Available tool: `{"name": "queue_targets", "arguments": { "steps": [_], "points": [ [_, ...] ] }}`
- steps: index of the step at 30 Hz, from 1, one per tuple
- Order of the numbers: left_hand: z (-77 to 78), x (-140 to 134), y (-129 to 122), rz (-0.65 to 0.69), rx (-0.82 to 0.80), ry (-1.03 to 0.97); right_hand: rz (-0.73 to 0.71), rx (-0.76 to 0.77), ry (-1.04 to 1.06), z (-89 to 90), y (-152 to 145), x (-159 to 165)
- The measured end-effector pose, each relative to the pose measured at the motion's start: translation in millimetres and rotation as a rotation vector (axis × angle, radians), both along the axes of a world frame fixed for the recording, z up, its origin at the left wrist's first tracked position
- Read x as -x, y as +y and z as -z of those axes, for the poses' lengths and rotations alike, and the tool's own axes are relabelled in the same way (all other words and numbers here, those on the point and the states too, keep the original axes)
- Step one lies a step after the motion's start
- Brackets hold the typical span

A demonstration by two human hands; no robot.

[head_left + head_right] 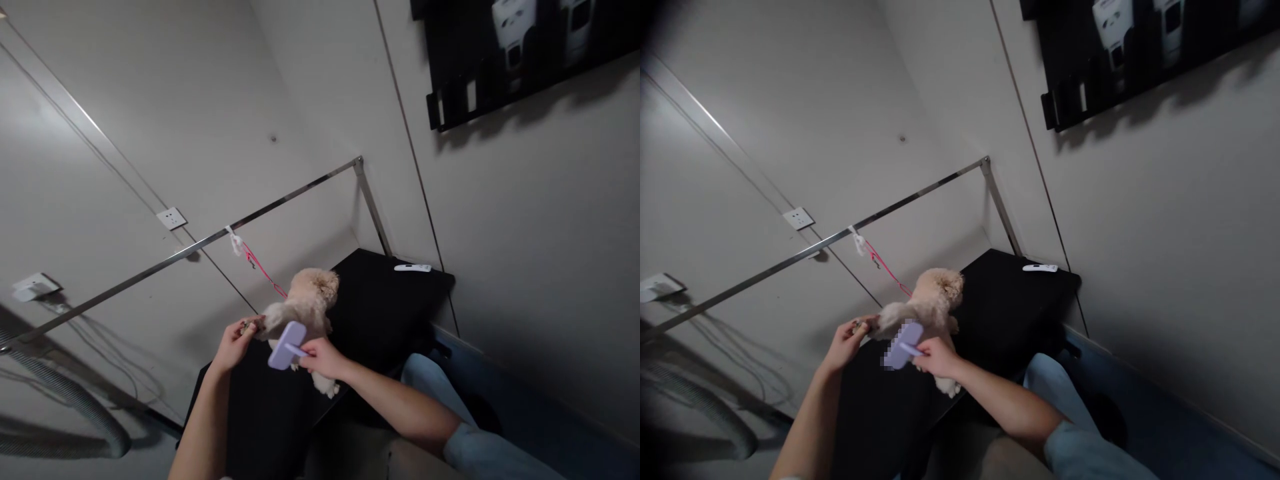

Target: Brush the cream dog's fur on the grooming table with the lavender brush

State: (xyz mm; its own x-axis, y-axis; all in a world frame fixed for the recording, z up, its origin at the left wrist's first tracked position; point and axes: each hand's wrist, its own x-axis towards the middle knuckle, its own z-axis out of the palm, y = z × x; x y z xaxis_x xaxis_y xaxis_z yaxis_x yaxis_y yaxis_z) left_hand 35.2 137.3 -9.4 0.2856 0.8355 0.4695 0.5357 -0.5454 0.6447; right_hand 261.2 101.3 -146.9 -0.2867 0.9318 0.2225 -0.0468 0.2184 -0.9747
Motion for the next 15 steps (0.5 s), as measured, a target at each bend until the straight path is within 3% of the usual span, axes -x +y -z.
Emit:
{"name": "queue_targets", "arguments": {
  "steps": [3, 9, 11, 13, 15],
  "points": [
    [4.7, 4, -1, 0.003, -0.029, 0.001, 0.003, -0.118, 0.017, -11.4, 14, 0],
    [15.5, 11, -1, 0.012, -0.050, -0.003, 0.081, 0.174, -0.113, 18.1, 16, -21],
    [17.3, 9, 0, 0.026, -0.052, -0.006, 0.041, 0.077, -0.138, 14.7, 11, -18],
    [16.8, 7, 0, 0.041, -0.042, -0.003, 0.003, -0.132, -0.120, -1.1, 12, -13],
    [14.9, 6, -1, 0.039, -0.040, 0.009, 0.022, -0.241, -0.123, -15.5, 17, -13]
  ]
}}
